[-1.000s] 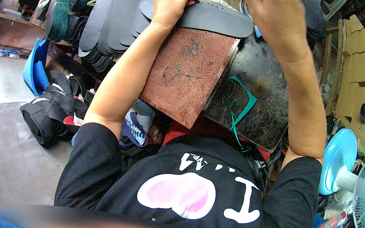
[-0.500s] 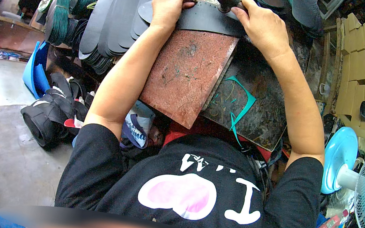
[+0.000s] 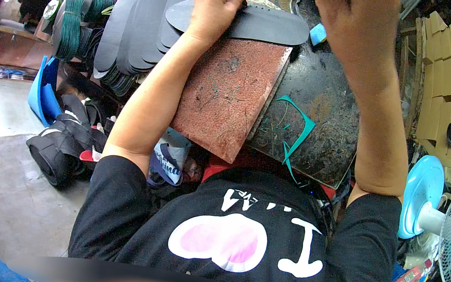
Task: The person repeatedly strikes the edge of a black shoe sole with a hammer while holding it against a reddish block on a workbench. The person handles several soles, striking each one multiple times before setting it aside and picking up another.
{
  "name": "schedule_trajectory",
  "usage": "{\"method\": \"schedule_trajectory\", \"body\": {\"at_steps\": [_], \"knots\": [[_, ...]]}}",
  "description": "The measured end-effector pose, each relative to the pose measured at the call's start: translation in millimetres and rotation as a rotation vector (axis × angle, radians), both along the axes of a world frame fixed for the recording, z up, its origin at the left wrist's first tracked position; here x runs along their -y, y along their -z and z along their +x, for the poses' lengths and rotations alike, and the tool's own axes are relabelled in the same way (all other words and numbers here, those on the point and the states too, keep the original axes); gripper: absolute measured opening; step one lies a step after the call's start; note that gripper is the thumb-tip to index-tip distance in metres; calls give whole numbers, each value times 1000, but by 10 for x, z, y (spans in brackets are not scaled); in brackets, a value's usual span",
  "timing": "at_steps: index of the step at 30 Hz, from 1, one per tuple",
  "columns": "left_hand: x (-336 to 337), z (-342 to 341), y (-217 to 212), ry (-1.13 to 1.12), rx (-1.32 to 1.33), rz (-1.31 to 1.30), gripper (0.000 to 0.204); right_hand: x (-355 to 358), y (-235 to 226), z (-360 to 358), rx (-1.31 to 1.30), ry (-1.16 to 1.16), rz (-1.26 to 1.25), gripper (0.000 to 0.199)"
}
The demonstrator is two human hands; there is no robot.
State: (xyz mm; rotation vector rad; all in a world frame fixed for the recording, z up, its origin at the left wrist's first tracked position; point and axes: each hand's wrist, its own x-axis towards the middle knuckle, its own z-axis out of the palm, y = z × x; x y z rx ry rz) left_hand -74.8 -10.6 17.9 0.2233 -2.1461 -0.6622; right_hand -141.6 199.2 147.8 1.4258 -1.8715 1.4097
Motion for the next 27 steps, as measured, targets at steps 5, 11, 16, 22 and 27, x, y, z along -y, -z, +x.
{"method": "schedule_trajectory", "body": {"at_steps": [5,11,16,22,27], "knots": [[-88,-35,-3,-93,116,-181,18,128,541,-362,194,57,449,34],[21,-28,18,203,-143,949,11,-43,990,-529,-8,260,688,39],[-2,-62,64,175,-41,823,14,-16,720,-336,-34,250,671,36],[-7,-66,10,108,32,335,17,-180,70,-59,175,25,83,27],[-133,-79,-6,-49,110,-252,19,18,422,-203,15,98,450,31]]}}
